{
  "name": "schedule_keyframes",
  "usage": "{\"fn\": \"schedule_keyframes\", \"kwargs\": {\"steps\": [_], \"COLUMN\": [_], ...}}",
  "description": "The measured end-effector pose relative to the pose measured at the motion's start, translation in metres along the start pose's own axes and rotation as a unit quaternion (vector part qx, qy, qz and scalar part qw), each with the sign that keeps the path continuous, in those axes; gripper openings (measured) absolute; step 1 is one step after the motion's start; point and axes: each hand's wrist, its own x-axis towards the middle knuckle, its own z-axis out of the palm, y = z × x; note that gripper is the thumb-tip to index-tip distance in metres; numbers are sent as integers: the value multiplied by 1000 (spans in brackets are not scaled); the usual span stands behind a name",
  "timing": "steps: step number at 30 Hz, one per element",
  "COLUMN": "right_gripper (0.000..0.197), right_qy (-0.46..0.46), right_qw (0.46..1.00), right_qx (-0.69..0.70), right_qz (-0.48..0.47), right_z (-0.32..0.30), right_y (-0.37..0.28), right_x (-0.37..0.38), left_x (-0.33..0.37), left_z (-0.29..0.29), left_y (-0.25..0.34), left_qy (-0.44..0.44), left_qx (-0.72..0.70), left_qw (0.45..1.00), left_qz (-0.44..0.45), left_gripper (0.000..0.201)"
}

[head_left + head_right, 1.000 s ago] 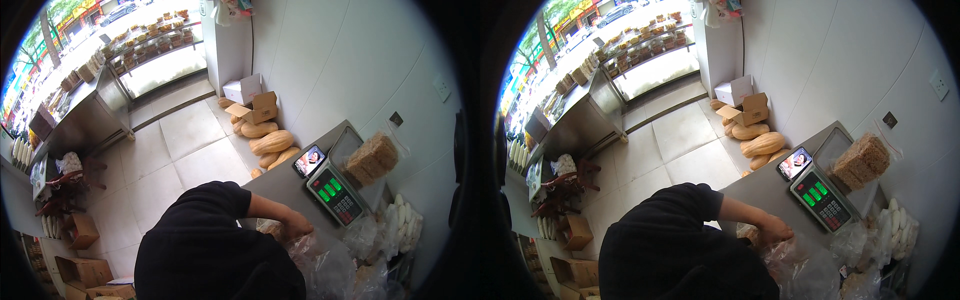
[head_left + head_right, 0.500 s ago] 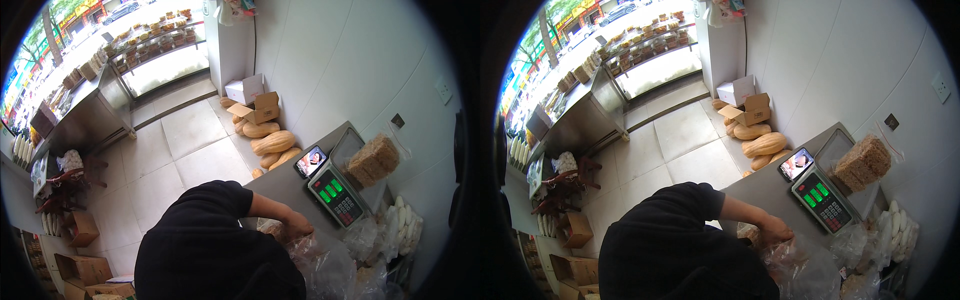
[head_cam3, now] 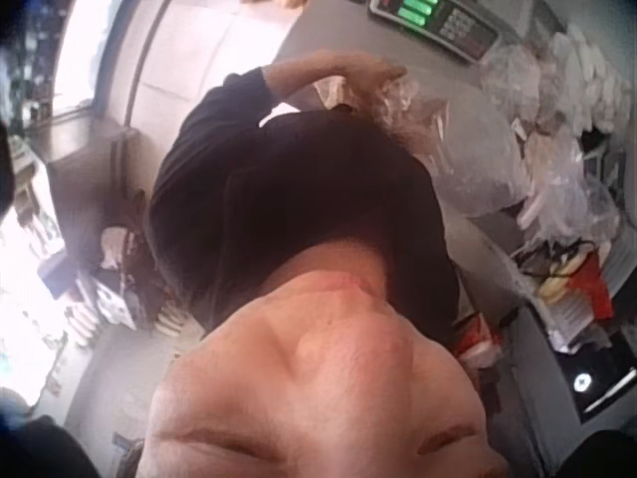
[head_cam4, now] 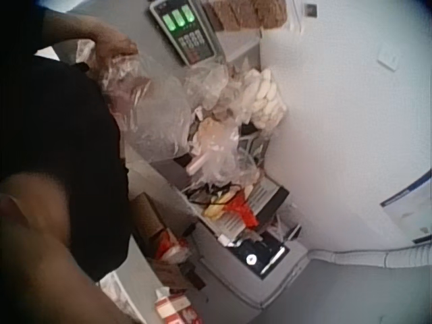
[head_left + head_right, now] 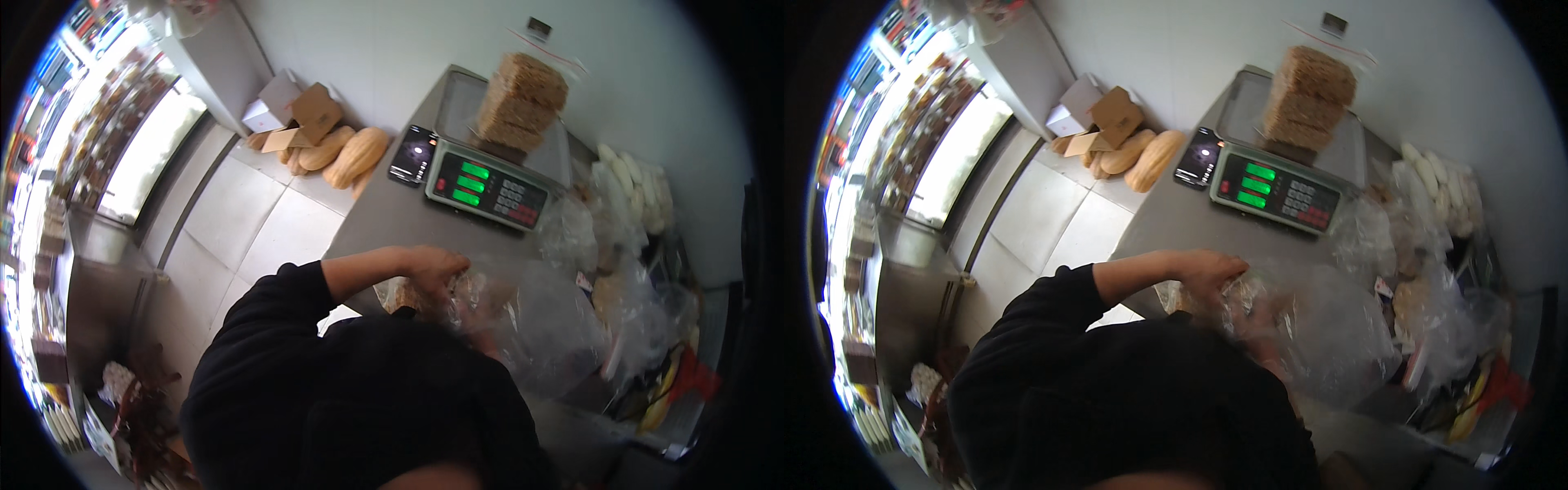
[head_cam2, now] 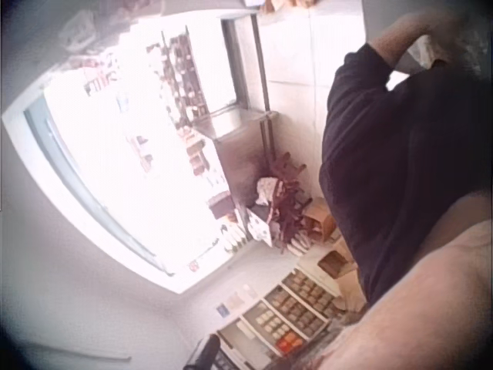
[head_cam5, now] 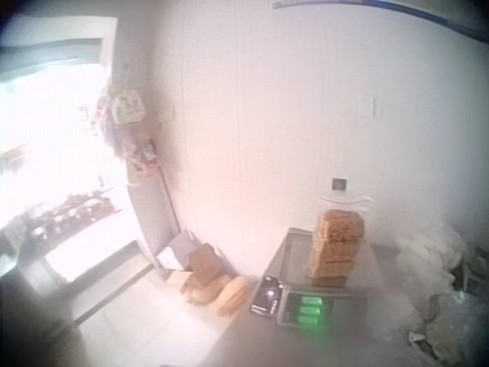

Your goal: The person portions dry grain-like food into clear plastic bags, places each bag on a digital scale to check weight, and stacks the filled bags on the counter. The person handles the bags and scale repeatedly throughout the clip.

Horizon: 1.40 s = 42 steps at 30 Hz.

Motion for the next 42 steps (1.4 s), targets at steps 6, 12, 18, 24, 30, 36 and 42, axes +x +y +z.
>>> {"fn": "schedule_keyframes", "kwargs": {"steps": [6,12,18,24,30,36,42], "right_gripper": [48,44,50,45,42,54,60], "right_qy": [27,-179,47,288,285,337,279], "right_qw": [987,421,542,853,750,831,948], "right_qx": [131,871,790,418,578,443,114], "right_qz": [89,179,284,118,150,-8,-99], "right_z": [4,14,-46,-87,-193,-326,-365], "right_y": [13,85,91,68,79,-9,-121], "right_x": [2,24,1,-21,-76,-40,137], "left_x": [-4,-2,7,17,16,4,-5], "left_z": [-5,-5,-11,-14,-13,1,10], "left_y": [10,8,-10,-34,-42,-26,-12], "left_qy": [12,32,34,39,40,136,172], "left_qx": [-14,-19,1,14,32,35,70], "left_qw": [1000,999,998,995,990,985,976], "left_qz": [-4,-25,-53,-95,-131,-95,-113], "left_gripper": [82,84,80,70,65,65,63]}}
